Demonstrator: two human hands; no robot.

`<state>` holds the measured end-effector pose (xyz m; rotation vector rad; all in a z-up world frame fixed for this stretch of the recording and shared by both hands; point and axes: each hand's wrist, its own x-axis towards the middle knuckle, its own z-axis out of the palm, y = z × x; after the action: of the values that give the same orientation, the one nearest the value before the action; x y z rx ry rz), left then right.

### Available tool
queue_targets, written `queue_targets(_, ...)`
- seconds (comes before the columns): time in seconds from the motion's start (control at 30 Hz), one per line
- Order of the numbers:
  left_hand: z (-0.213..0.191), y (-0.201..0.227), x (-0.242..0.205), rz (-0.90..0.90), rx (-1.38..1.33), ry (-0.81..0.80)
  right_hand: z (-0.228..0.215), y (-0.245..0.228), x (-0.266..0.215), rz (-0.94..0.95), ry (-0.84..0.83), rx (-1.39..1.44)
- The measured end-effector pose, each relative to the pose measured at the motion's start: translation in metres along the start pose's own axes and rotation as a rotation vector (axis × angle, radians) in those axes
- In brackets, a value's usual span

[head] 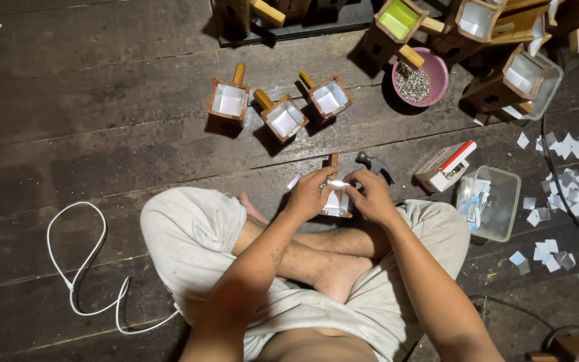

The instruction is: Assembling small wooden structures using a power drill and hammer while sitting on the floor.

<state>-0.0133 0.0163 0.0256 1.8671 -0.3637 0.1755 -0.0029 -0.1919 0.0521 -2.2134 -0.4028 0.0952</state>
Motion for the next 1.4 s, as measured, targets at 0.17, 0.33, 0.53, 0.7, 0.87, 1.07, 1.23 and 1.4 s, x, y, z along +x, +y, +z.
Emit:
queue_targets(0.17,0.000,0.000,0.001,-0.014,-0.010,0.008,0.001,-0.001,-0.001,-0.037,0.011,-0.001)
queue_targets(0.33,0.003,-0.004,-0.001,-0.009,0.024,0.012,0.001,0.002,0.003,0.171,-0.011,0.151)
queue_targets(0.53,0.004,-0.006,0.002,0.034,0.053,-0.019,0.014,0.024,0.005,0.361,0.019,0.254)
queue_targets(0.7,0.003,0.005,0.007,0.028,0.049,-0.096,0.014,0.027,0.008,0.418,0.029,0.286)
queue_targets(0.87,0.002,0.000,0.012,-0.056,0.032,-0.141,0.015,0.024,0.008,0.460,0.073,0.344)
queue_targets(1.07,0.002,0.008,0.009,-0.058,0.044,-0.138,0.031,0.036,0.000,0.474,0.157,0.409)
queue_targets(1.23,0.012,-0.013,0.007,-0.019,0.071,-0.132,-0.001,-0.016,-0.033,0.169,0.351,0.286)
queue_targets(1.4,0.007,0.001,0.013,-0.011,0.070,-0.198,-0.070,-0.021,-0.180,0.017,0.764,-0.106)
